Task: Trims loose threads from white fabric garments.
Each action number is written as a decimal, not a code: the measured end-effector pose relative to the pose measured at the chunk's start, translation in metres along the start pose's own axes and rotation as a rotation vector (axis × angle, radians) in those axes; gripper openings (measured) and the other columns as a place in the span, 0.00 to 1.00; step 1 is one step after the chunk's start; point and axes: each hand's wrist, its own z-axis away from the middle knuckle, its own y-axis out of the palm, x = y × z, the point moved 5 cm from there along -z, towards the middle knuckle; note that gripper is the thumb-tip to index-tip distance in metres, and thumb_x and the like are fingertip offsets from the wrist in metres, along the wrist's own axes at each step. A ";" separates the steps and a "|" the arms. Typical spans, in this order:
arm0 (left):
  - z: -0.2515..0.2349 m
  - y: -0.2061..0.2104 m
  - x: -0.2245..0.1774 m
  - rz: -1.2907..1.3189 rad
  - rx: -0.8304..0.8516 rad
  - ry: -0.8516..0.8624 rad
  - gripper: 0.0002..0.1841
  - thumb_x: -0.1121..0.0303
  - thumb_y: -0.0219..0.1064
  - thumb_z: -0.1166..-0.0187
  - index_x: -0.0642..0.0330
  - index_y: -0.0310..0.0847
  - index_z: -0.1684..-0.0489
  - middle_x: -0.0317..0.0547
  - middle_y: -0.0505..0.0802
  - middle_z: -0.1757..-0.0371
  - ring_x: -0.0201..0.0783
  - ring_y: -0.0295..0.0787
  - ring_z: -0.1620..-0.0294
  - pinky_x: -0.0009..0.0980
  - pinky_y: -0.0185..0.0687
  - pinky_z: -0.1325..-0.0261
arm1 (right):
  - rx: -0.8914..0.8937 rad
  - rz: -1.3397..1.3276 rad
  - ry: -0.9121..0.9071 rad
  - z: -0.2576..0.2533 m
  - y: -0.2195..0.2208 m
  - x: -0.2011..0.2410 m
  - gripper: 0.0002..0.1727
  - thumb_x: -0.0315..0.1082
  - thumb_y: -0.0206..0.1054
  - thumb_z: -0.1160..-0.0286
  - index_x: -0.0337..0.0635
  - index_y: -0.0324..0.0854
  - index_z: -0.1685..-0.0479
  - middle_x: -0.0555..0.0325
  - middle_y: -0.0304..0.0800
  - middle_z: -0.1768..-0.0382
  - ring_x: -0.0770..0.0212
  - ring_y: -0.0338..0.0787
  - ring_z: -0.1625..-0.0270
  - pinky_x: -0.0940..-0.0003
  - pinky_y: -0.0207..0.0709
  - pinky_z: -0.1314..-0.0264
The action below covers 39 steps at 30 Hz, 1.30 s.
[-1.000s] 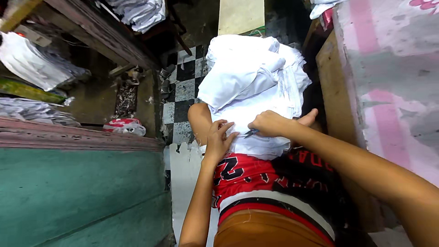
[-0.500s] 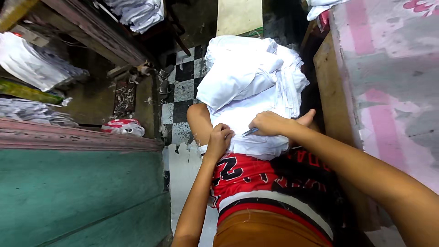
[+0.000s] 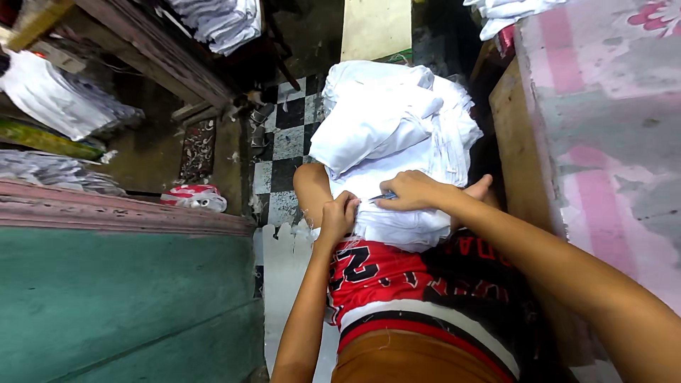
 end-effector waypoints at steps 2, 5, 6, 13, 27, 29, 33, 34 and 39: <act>0.000 0.000 0.002 0.021 0.006 -0.013 0.08 0.73 0.65 0.15 0.72 0.85 0.54 0.55 0.92 0.70 0.45 0.91 0.73 0.45 0.89 0.61 | -0.009 0.015 0.013 -0.005 0.001 0.008 0.29 0.56 0.57 0.14 0.36 0.83 0.65 0.43 0.84 0.73 0.40 0.88 0.61 0.41 0.72 0.60; 0.001 -0.001 0.003 0.040 0.029 -0.052 0.09 0.71 0.65 0.14 0.71 0.83 0.52 0.54 0.90 0.72 0.43 0.89 0.75 0.43 0.87 0.63 | -0.016 0.064 0.016 -0.013 0.006 0.017 0.30 0.56 0.57 0.15 0.36 0.82 0.69 0.43 0.84 0.73 0.40 0.88 0.60 0.41 0.72 0.61; 0.001 -0.001 0.002 0.045 0.032 -0.056 0.09 0.71 0.65 0.14 0.70 0.83 0.52 0.53 0.90 0.73 0.42 0.88 0.76 0.43 0.87 0.64 | -0.010 0.079 0.016 -0.015 0.007 0.019 0.30 0.57 0.57 0.15 0.36 0.81 0.70 0.43 0.84 0.73 0.40 0.88 0.60 0.42 0.72 0.61; 0.003 -0.002 -0.001 0.056 0.049 -0.074 0.08 0.69 0.66 0.14 0.66 0.85 0.53 0.51 0.91 0.72 0.40 0.87 0.77 0.41 0.86 0.66 | 0.004 0.174 -0.022 -0.021 0.006 0.030 0.29 0.53 0.58 0.14 0.34 0.81 0.73 0.41 0.85 0.72 0.38 0.89 0.59 0.41 0.72 0.61; 0.012 0.003 -0.008 0.029 0.004 -0.158 0.12 0.75 0.75 0.25 0.70 0.90 0.48 0.60 0.93 0.51 0.49 0.93 0.55 0.47 0.88 0.44 | -0.193 -0.149 -0.141 -0.009 0.016 -0.008 0.29 0.60 0.68 0.30 0.40 0.78 0.76 0.54 0.74 0.84 0.50 0.80 0.76 0.49 0.66 0.74; 0.014 0.006 -0.010 0.001 -0.058 -0.155 0.06 0.77 0.75 0.26 0.70 0.92 0.57 0.59 0.94 0.53 0.49 0.93 0.53 0.47 0.88 0.43 | -0.140 -0.178 -0.127 -0.011 0.026 -0.012 0.27 0.58 0.75 0.32 0.37 0.83 0.68 0.50 0.80 0.80 0.47 0.84 0.72 0.45 0.72 0.69; 0.018 0.007 -0.006 -0.090 -0.108 -0.004 0.05 0.79 0.69 0.22 0.73 0.90 0.60 0.60 0.95 0.55 0.52 0.94 0.51 0.49 0.88 0.42 | -0.130 -0.161 -0.153 -0.015 0.038 -0.021 0.18 0.45 0.77 0.29 0.36 0.88 0.63 0.45 0.88 0.74 0.42 0.89 0.66 0.39 0.77 0.64; 0.019 0.006 -0.005 -0.093 -0.092 0.022 0.06 0.79 0.68 0.21 0.74 0.89 0.58 0.61 0.94 0.53 0.53 0.94 0.50 0.49 0.87 0.41 | -0.126 -0.166 -0.152 -0.015 0.038 -0.022 0.17 0.44 0.76 0.28 0.36 0.89 0.63 0.45 0.88 0.74 0.42 0.90 0.65 0.39 0.77 0.62; 0.024 -0.004 0.001 -0.059 -0.109 0.013 0.07 0.79 0.65 0.18 0.75 0.87 0.55 0.61 0.93 0.57 0.52 0.93 0.54 0.49 0.87 0.43 | -0.106 -0.195 -0.136 -0.017 0.037 -0.025 0.17 0.45 0.76 0.28 0.38 0.89 0.63 0.47 0.88 0.73 0.45 0.89 0.65 0.41 0.76 0.62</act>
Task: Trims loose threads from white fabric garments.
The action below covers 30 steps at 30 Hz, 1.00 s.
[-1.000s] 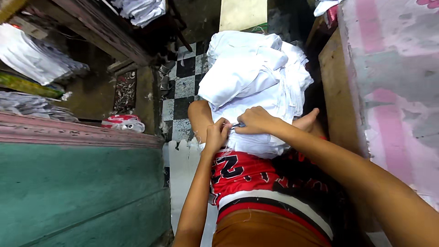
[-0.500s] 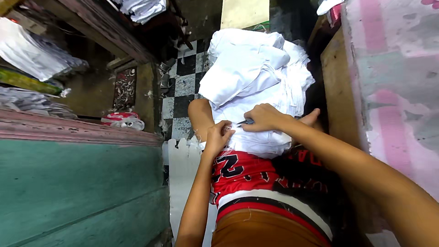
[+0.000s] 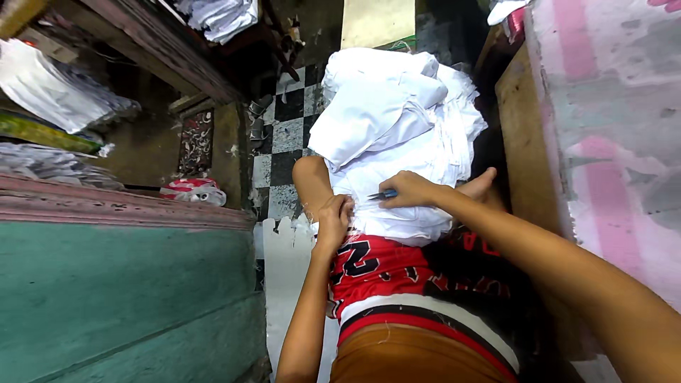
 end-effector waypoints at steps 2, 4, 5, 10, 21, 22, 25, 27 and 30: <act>0.001 0.000 -0.001 0.011 0.010 0.000 0.06 0.77 0.67 0.19 0.73 0.87 0.56 0.59 0.92 0.59 0.50 0.93 0.58 0.47 0.88 0.46 | 0.004 -0.007 0.002 0.000 0.001 -0.001 0.17 0.46 0.76 0.28 0.39 0.88 0.65 0.48 0.87 0.74 0.46 0.88 0.65 0.42 0.75 0.63; 0.001 0.004 -0.002 -0.005 0.053 0.001 0.09 0.74 0.73 0.23 0.72 0.88 0.54 0.59 0.93 0.58 0.49 0.93 0.58 0.47 0.89 0.48 | -0.006 -0.010 -0.002 0.000 0.002 -0.003 0.17 0.46 0.76 0.29 0.39 0.88 0.65 0.49 0.87 0.75 0.47 0.88 0.66 0.42 0.76 0.63; 0.001 0.007 -0.004 -0.040 0.074 -0.004 0.11 0.73 0.75 0.25 0.71 0.89 0.52 0.60 0.93 0.56 0.50 0.93 0.57 0.48 0.90 0.47 | -0.012 -0.010 -0.005 -0.001 0.002 -0.004 0.17 0.46 0.77 0.29 0.40 0.89 0.65 0.50 0.87 0.75 0.47 0.88 0.66 0.43 0.76 0.63; 0.006 0.021 -0.014 -0.227 -0.062 0.130 0.12 0.74 0.75 0.27 0.62 0.94 0.47 0.60 0.94 0.52 0.57 0.94 0.50 0.53 0.88 0.46 | 0.009 -0.013 0.015 0.000 0.002 -0.002 0.16 0.45 0.76 0.28 0.39 0.88 0.64 0.48 0.88 0.73 0.46 0.88 0.65 0.42 0.76 0.61; -0.006 0.023 -0.004 -0.221 0.076 0.247 0.05 0.79 0.70 0.27 0.67 0.94 0.62 0.58 0.94 0.61 0.55 0.94 0.56 0.51 0.89 0.50 | -0.007 -0.031 0.001 -0.001 0.004 -0.003 0.16 0.45 0.76 0.28 0.39 0.89 0.66 0.48 0.88 0.74 0.46 0.89 0.64 0.41 0.76 0.60; -0.006 0.021 -0.002 -0.192 0.060 0.237 0.05 0.80 0.70 0.27 0.67 0.93 0.63 0.57 0.94 0.62 0.54 0.95 0.58 0.51 0.90 0.51 | 0.007 -0.029 0.010 -0.001 0.004 -0.003 0.16 0.45 0.76 0.28 0.38 0.88 0.66 0.48 0.88 0.73 0.46 0.88 0.64 0.41 0.75 0.60; -0.005 0.012 0.007 -0.012 0.018 0.097 0.05 0.78 0.70 0.24 0.69 0.93 0.61 0.55 0.96 0.60 0.48 0.96 0.57 0.48 0.90 0.47 | 0.023 -0.022 0.021 -0.001 0.004 -0.002 0.16 0.44 0.75 0.26 0.39 0.86 0.68 0.49 0.86 0.75 0.46 0.87 0.65 0.42 0.73 0.61; -0.001 0.011 0.014 0.079 0.003 -0.010 0.06 0.77 0.69 0.21 0.70 0.92 0.58 0.55 0.96 0.59 0.45 0.96 0.58 0.47 0.89 0.46 | 0.020 -0.019 0.024 -0.002 0.005 -0.002 0.16 0.45 0.75 0.27 0.39 0.86 0.69 0.49 0.85 0.75 0.46 0.87 0.65 0.42 0.73 0.62; 0.004 0.012 0.016 0.115 -0.026 -0.024 0.07 0.77 0.66 0.19 0.71 0.90 0.59 0.54 0.94 0.63 0.42 0.93 0.61 0.44 0.88 0.50 | 0.035 -0.019 0.046 -0.001 0.004 -0.001 0.17 0.45 0.74 0.26 0.39 0.85 0.69 0.49 0.85 0.75 0.47 0.86 0.65 0.43 0.73 0.62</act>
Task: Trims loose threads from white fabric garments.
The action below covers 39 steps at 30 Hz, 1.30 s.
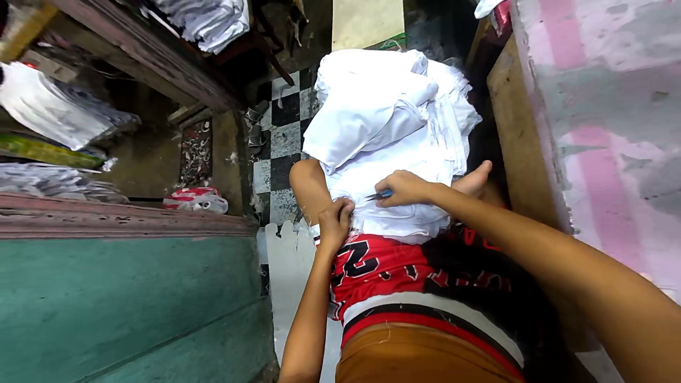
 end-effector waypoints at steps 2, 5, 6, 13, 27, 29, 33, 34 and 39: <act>0.001 -0.002 0.000 0.025 0.019 -0.043 0.08 0.76 0.64 0.17 0.72 0.88 0.59 0.54 0.93 0.64 0.41 0.92 0.62 0.43 0.87 0.50 | 0.001 -0.012 0.003 0.000 0.000 0.000 0.17 0.44 0.75 0.26 0.38 0.85 0.69 0.49 0.84 0.75 0.46 0.86 0.65 0.43 0.72 0.61; 0.001 -0.008 0.002 0.135 0.117 -0.191 0.12 0.74 0.56 0.11 0.75 0.84 0.51 0.57 0.94 0.56 0.42 0.94 0.54 0.44 0.88 0.41 | -0.018 -0.014 -0.005 -0.001 0.001 -0.003 0.17 0.45 0.75 0.27 0.39 0.84 0.72 0.50 0.82 0.77 0.48 0.84 0.67 0.44 0.71 0.63; 0.001 -0.010 0.002 0.171 0.131 -0.223 0.12 0.74 0.55 0.10 0.75 0.82 0.49 0.57 0.94 0.55 0.41 0.94 0.54 0.43 0.88 0.41 | -0.018 -0.014 -0.006 -0.001 0.002 -0.004 0.17 0.45 0.75 0.27 0.39 0.84 0.72 0.51 0.82 0.78 0.48 0.84 0.67 0.45 0.71 0.63; -0.002 0.000 -0.016 -0.023 0.059 -0.132 0.14 0.74 0.73 0.23 0.72 0.88 0.44 0.59 0.96 0.53 0.48 0.96 0.54 0.47 0.90 0.43 | -0.043 -0.036 -0.015 -0.002 0.003 -0.006 0.18 0.45 0.76 0.29 0.38 0.84 0.72 0.49 0.83 0.77 0.46 0.85 0.66 0.41 0.72 0.62; 0.001 -0.005 -0.008 0.076 0.024 -0.322 0.08 0.75 0.64 0.15 0.72 0.87 0.56 0.52 0.93 0.65 0.38 0.91 0.64 0.39 0.87 0.51 | 0.059 0.153 0.006 -0.001 -0.014 0.020 0.26 0.55 0.69 0.21 0.36 0.85 0.64 0.44 0.86 0.73 0.40 0.88 0.62 0.39 0.74 0.60; 0.002 -0.005 -0.007 0.095 0.013 -0.326 0.08 0.74 0.64 0.15 0.71 0.87 0.56 0.51 0.94 0.65 0.36 0.91 0.65 0.38 0.87 0.52 | 0.022 0.253 -0.019 -0.002 -0.019 0.032 0.29 0.59 0.62 0.19 0.37 0.84 0.63 0.44 0.86 0.73 0.40 0.89 0.62 0.40 0.74 0.61; 0.003 -0.005 -0.005 0.106 -0.018 -0.314 0.09 0.73 0.64 0.15 0.70 0.87 0.55 0.50 0.93 0.66 0.37 0.90 0.66 0.39 0.87 0.53 | -0.036 0.341 -0.131 -0.009 -0.017 0.049 0.26 0.54 0.63 0.19 0.35 0.83 0.67 0.44 0.86 0.74 0.40 0.89 0.64 0.42 0.73 0.65; 0.003 -0.005 -0.005 0.110 -0.025 -0.315 0.09 0.72 0.64 0.14 0.70 0.87 0.55 0.50 0.93 0.66 0.36 0.89 0.66 0.38 0.86 0.54 | -0.022 0.348 -0.137 -0.010 -0.014 0.052 0.26 0.53 0.63 0.19 0.34 0.83 0.66 0.43 0.86 0.73 0.40 0.90 0.63 0.42 0.73 0.64; 0.003 -0.003 -0.006 0.124 -0.029 -0.331 0.09 0.73 0.62 0.13 0.72 0.85 0.53 0.51 0.92 0.66 0.35 0.88 0.67 0.36 0.86 0.55 | -0.067 0.382 -0.159 -0.011 -0.004 0.055 0.27 0.51 0.63 0.18 0.31 0.83 0.69 0.41 0.85 0.75 0.39 0.90 0.66 0.43 0.74 0.66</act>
